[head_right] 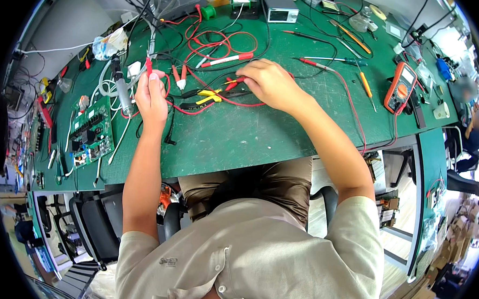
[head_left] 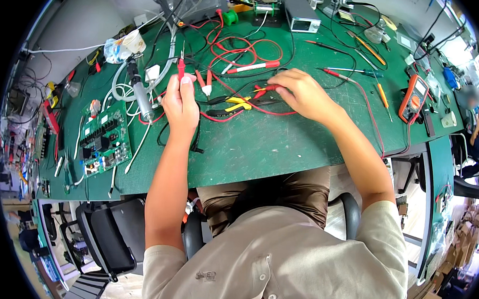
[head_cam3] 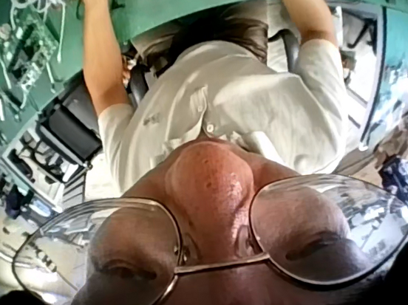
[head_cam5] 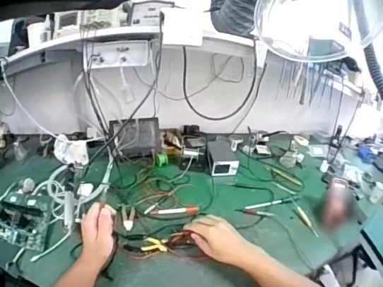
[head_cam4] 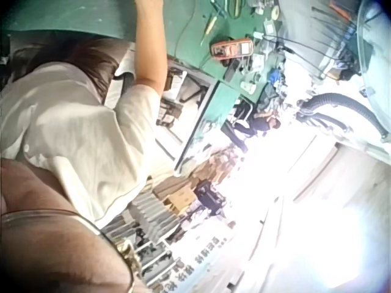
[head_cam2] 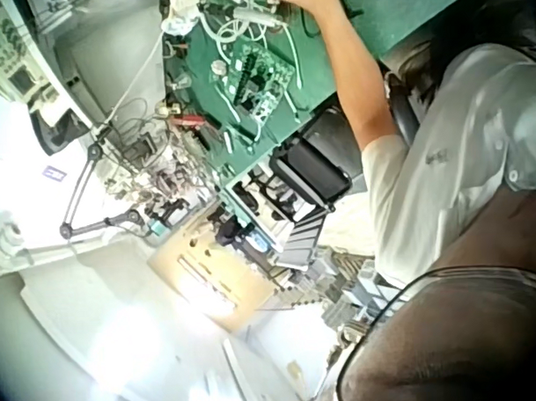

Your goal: The person is soldering a wire onto a red test probe by hand using a soldering iron and solder wire, making several applications of solder to the joint.

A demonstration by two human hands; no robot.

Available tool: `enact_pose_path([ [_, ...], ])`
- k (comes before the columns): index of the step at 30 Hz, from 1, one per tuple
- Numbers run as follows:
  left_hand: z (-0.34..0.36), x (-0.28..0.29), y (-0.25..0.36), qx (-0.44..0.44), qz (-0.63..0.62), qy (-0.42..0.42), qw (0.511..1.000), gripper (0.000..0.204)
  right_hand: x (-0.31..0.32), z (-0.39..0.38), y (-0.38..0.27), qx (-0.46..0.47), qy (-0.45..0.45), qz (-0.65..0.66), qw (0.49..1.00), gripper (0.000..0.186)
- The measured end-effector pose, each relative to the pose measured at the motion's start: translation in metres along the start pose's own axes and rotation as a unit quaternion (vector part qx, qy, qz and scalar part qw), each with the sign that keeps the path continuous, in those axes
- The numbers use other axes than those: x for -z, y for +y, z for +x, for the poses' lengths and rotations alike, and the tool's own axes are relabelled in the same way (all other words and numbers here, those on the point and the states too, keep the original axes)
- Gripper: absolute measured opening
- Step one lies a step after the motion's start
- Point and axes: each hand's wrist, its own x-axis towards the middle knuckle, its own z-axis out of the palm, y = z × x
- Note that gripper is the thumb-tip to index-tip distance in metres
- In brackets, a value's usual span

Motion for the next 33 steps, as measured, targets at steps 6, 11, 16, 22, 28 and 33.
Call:
enact_pose_path([
  [6,0.005,0.011,0.002,0.023,-0.032,0.026,0.999,0.025,-0.038,0.021,0.001,0.035,-0.022,-0.015,0.999,0.035],
  [11,0.003,0.015,0.003,-0.035,-0.005,0.027,0.999,0.026,-0.039,0.018,0.006,-0.013,-0.034,-0.018,0.999,0.03],
  [16,0.005,0.017,0.008,-0.044,-0.08,0.04,0.995,0.026,-0.032,0.019,0.009,-0.013,-0.043,-0.011,0.999,0.017],
  [22,0.031,0.056,0.024,-0.059,-0.245,0.154,0.955,0.025,0.003,0.011,0.018,-0.069,0.117,0.077,0.988,0.01],
  [28,0.056,0.092,0.055,-0.142,-0.206,0.218,0.943,0.033,0.051,-0.024,0.061,-0.187,0.231,0.066,0.952,0.012],
  [33,0.054,0.081,0.044,-0.157,-0.123,0.15,0.968,0.032,0.081,-0.053,0.088,-0.267,0.269,-0.014,0.925,0.015],
])
